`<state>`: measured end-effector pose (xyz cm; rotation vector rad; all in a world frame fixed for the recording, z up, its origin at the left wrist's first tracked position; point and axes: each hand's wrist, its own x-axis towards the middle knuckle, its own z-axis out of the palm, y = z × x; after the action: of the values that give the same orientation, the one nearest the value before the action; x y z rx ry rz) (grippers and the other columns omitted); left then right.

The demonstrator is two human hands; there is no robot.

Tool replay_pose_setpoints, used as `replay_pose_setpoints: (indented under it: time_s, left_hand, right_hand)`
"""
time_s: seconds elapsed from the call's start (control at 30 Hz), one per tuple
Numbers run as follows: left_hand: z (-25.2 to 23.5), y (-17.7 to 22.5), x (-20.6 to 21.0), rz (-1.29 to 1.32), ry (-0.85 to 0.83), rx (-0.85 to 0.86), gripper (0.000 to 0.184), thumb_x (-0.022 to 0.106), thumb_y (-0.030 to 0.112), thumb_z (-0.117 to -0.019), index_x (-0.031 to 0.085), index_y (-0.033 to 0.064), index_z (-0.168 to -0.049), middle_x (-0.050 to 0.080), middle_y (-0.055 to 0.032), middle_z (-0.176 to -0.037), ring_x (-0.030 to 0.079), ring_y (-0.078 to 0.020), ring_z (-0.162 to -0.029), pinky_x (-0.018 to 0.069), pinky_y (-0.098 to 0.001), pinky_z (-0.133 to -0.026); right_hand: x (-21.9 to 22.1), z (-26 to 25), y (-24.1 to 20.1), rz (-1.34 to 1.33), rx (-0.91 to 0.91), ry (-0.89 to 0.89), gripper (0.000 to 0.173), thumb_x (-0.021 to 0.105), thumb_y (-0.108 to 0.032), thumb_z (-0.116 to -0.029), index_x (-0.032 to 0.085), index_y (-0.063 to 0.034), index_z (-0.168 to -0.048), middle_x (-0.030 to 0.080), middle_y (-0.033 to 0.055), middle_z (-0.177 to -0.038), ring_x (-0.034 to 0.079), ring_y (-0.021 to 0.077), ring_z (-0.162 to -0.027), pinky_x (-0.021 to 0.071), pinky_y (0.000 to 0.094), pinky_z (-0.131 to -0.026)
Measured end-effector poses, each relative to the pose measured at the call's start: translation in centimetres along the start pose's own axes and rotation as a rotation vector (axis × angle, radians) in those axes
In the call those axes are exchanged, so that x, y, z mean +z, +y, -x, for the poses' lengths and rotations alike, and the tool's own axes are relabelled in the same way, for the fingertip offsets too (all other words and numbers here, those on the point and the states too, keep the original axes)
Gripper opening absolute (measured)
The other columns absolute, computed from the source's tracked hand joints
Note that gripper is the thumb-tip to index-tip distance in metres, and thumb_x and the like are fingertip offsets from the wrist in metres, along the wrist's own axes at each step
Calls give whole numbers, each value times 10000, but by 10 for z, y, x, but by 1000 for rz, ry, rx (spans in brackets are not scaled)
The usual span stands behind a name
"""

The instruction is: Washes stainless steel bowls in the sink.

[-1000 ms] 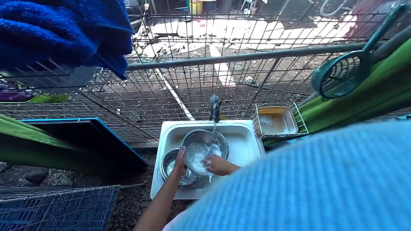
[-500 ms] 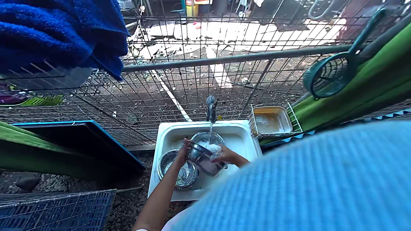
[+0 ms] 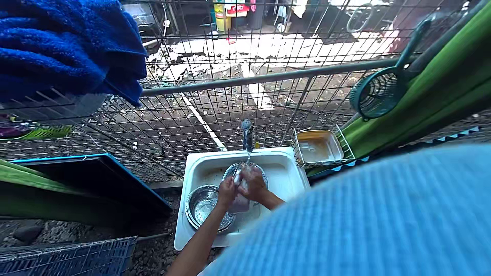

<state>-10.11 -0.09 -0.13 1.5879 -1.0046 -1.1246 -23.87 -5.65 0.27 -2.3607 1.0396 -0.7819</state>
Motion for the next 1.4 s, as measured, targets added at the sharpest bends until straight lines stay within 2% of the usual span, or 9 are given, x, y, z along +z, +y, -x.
replay_pose_setpoints:
  time_s: [0.1, 0.2, 0.3, 0.47, 0.63, 0.83, 1.03, 1.2, 1.4]
  left_hand:
    - [15, 8, -8, -95, -113, 34, 224, 698, 143, -960, 701, -73, -1021, 712, -140, -874, 680, -180, -813, 559, -397, -823]
    - [16, -1, -9, -235, -135, 19, 296, 829, 119, -828, 707, -57, -1033, 725, -158, -919, 699, -231, -875, 557, -436, -866]
    - [23, 3, -14, -302, -141, 87, 303, 810, 92, -810, 710, -75, -1043, 737, -190, -975, 714, -260, -948, 549, -454, -932]
    - [45, 11, -23, 0, -104, 326, 295, 865, 247, -713, 689, 13, -747, 654, 43, -684, 594, 42, -644, 505, -174, -631]
    - [25, 5, -14, -201, -236, 31, 169, 825, 104, -816, 724, -22, -864, 711, -75, -767, 672, -124, -734, 550, -370, -760]
    - [42, 20, -39, 62, -139, 122, 54, 747, 26, -802, 693, 24, -800, 656, 69, -690, 594, 41, -640, 521, -185, -659]
    - [21, 25, -29, -60, -208, -183, 117, 739, 31, -905, 697, -39, -988, 705, -76, -863, 663, -114, -804, 556, -335, -817]
    - [23, 30, -53, 505, 337, -334, 386, 401, 331, -1111, 577, 12, -1242, 683, -97, -991, 673, -151, -867, 584, -375, -784]
    - [10, 7, -38, 337, 433, -343, 462, 386, 350, -1119, 563, -47, -1273, 651, -196, -1067, 648, -247, -938, 547, -452, -854]
  right_hand:
    - [-15, -25, 39, -365, 275, -128, 524, 606, -107, -944, 517, 59, -1433, 431, 310, -1526, 428, 442, -1420, 361, 575, -1172]
    - [-11, -9, 19, -307, 93, -263, 456, 607, -161, -978, 611, -30, -1414, 445, 247, -1565, 371, 407, -1489, 290, 576, -1227]
    - [-3, 9, -6, -250, -124, -135, 335, 620, -294, -985, 768, -77, -1194, 682, 187, -1313, 537, 413, -1356, 313, 655, -1175]
    - [-29, -27, 48, -725, 517, 83, 287, 491, -79, -1064, 680, 125, -990, 694, 97, -864, 625, 49, -787, 537, 250, -790]
    - [-25, -25, -4, -41, 87, -302, 445, 568, -348, -1015, 756, 35, -886, 745, 227, -924, 718, 390, -997, 534, 596, -928]
    - [-20, -43, 47, -572, 509, -33, 331, 508, -137, -1067, 690, 106, -936, 676, 154, -835, 630, 170, -790, 529, 380, -801]
    - [-18, -44, -20, -152, 74, -370, 424, 551, -313, -1027, 733, 37, -874, 726, 220, -924, 706, 380, -971, 524, 591, -883]
    - [15, -7, 50, -623, 448, -86, 471, 412, -246, -1087, 562, 82, -1390, 613, 261, -1378, 581, 320, -1310, 429, 481, -1140]
    - [53, 25, -28, -155, -146, -4, 394, 639, -192, -971, 681, -11, -1319, 591, 272, -1416, 527, 443, -1372, 437, 580, -1141]
